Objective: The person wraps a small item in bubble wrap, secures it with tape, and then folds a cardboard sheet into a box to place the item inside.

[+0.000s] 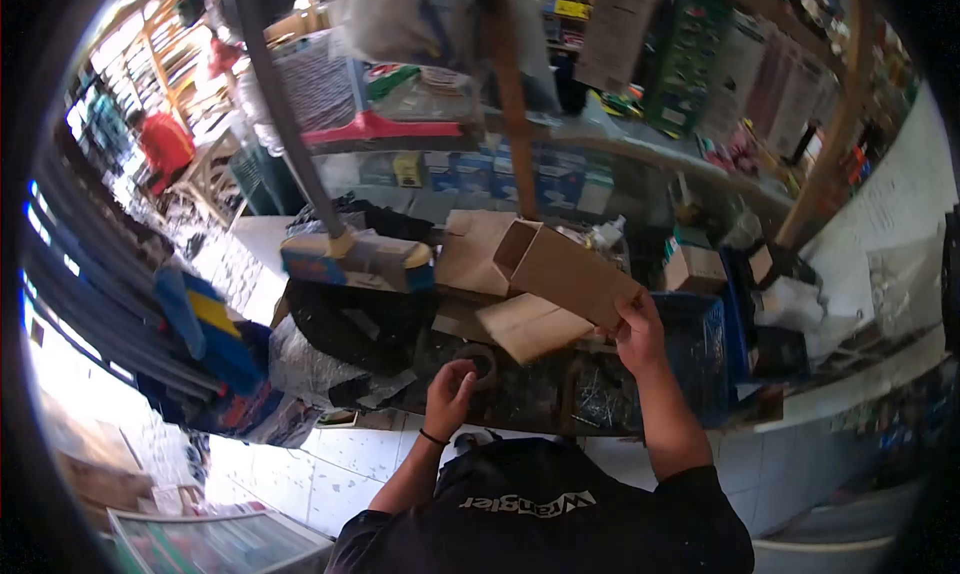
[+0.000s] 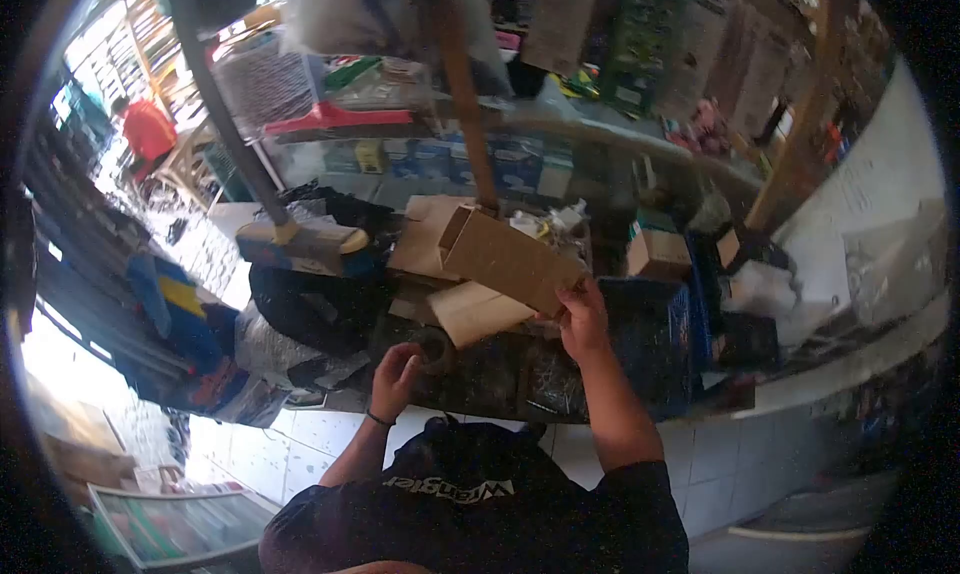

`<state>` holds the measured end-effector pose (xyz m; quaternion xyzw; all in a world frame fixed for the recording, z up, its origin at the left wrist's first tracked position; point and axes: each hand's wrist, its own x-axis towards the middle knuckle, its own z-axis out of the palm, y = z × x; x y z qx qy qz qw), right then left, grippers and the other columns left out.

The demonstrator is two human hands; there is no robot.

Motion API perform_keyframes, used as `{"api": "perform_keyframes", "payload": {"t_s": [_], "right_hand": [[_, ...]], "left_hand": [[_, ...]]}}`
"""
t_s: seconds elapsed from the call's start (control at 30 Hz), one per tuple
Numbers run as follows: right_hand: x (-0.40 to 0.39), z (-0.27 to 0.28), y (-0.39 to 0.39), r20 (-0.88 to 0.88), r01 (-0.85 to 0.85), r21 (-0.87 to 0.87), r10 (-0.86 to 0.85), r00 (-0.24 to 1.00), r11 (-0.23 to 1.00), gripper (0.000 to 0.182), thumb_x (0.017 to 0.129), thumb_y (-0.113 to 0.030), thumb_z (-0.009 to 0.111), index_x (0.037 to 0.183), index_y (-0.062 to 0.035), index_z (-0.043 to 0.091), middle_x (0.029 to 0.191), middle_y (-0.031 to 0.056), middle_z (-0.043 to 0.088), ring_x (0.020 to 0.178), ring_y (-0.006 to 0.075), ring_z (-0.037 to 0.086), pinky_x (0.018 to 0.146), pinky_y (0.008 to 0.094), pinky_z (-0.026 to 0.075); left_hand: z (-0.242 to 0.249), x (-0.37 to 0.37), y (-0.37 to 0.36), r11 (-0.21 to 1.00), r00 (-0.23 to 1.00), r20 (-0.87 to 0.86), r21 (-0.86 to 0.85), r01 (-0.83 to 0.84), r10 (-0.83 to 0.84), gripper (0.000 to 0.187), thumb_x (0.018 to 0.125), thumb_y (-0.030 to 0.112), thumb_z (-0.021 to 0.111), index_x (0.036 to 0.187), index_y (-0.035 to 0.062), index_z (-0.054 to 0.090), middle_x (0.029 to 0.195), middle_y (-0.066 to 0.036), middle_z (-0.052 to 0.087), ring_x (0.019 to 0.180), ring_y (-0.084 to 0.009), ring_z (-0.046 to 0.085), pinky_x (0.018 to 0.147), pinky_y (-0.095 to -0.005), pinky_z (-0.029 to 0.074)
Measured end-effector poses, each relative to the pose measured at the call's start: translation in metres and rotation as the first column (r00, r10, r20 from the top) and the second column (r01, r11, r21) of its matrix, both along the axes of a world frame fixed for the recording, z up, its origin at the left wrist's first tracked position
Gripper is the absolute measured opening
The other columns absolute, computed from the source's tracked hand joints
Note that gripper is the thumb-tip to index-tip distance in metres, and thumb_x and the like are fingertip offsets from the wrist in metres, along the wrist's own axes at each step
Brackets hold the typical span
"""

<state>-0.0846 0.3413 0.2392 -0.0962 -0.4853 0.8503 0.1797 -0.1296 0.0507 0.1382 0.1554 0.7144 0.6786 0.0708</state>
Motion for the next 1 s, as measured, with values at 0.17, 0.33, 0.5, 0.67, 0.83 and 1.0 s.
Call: {"api": "perform_keyframes", "payload": {"t_s": [0.17, 0.33, 0.5, 0.67, 0.83, 1.0], "right_hand": [[0.045, -0.021, 0.010, -0.066, 0.043, -0.213, -0.059, 0.996, 0.976, 0.036, 0.085, -0.014, 0.058, 0.116, -0.0046, 0.043, 0.105, 0.0101, 0.056, 0.093, 0.0218, 0.060, 0.062, 0.0334, 0.057], [0.056, -0.049, 0.007, -0.081, 0.087, -0.395, -0.129, 0.988, 0.915, 0.030, 0.087, -0.012, 0.054, 0.115, -0.0088, 0.045, 0.106, 0.0087, 0.057, 0.090, 0.0220, 0.062, 0.063, 0.0329, 0.057], [0.062, -0.049, 0.015, -0.059, 0.162, -0.453, -0.210, 0.976, 0.877, 0.027, 0.088, -0.013, 0.053, 0.114, -0.0099, 0.046, 0.107, 0.0064, 0.057, 0.089, 0.0204, 0.062, 0.062, 0.0316, 0.057], [0.058, -0.051, 0.043, -0.136, 0.175, -0.483, -0.271, 0.953, 0.858, 0.025, 0.089, -0.014, 0.052, 0.114, -0.0120, 0.047, 0.107, 0.0029, 0.058, 0.087, 0.0162, 0.062, 0.061, 0.0289, 0.056], [0.057, -0.021, 0.052, -0.145, 0.182, -0.459, -0.276, 0.950, 0.869, 0.028, 0.089, -0.017, 0.053, 0.116, -0.0139, 0.046, 0.109, 0.0026, 0.056, 0.089, 0.0154, 0.059, 0.061, 0.0281, 0.054], [0.068, -0.010, 0.062, -0.116, 0.237, -0.498, -0.335, 0.935, 0.834, 0.036, 0.087, -0.017, 0.056, 0.121, -0.0154, 0.043, 0.111, 0.0022, 0.053, 0.099, 0.0188, 0.055, 0.065, 0.0324, 0.053]], "left_hand": [[0.055, -0.003, 0.046, 0.952, 0.899, -0.348, -0.241, 0.189, -0.266, 0.063, 0.066, 0.028, 0.076, 0.117, 0.0045, 0.049, 0.126, -0.015, 0.041, 0.116, -0.0321, 0.041, 0.090, -0.0398, 0.040], [0.049, 0.014, 0.093, 0.785, 0.670, -0.484, -0.568, 0.249, -0.563, 0.070, 0.059, 0.030, 0.078, 0.121, 0.0138, 0.048, 0.131, -0.015, 0.035, 0.122, -0.0365, 0.033, 0.095, -0.0483, 0.033], [0.038, 0.016, 0.109, 0.807, 0.617, -0.624, -0.589, 0.033, -0.480, 0.055, 0.063, 0.022, 0.073, 0.115, 0.0199, 0.057, 0.124, -0.005, 0.049, 0.119, -0.0295, 0.041, 0.092, -0.0472, 0.033], [0.043, -0.008, 0.098, 0.833, 0.567, -0.690, -0.553, -0.010, -0.450, 0.046, 0.066, 0.020, 0.070, 0.111, 0.0200, 0.060, 0.118, -0.001, 0.055, 0.115, -0.0278, 0.045, 0.092, -0.0453, 0.034], [0.061, -0.037, 0.084, 0.904, 0.555, -0.764, -0.425, -0.047, -0.329, 0.038, 0.068, 0.013, 0.065, 0.106, 0.0105, 0.062, 0.111, -0.006, 0.059, 0.112, -0.0309, 0.048, 0.093, -0.0433, 0.036], [0.080, -0.071, 0.082, 0.939, 0.501, -0.845, -0.304, -0.164, -0.186, 0.030, 0.078, 0.019, 0.057, 0.105, 0.0054, 0.062, 0.110, -0.011, 0.060, 0.113, -0.0346, 0.048, 0.096, -0.0438, 0.036]]}}
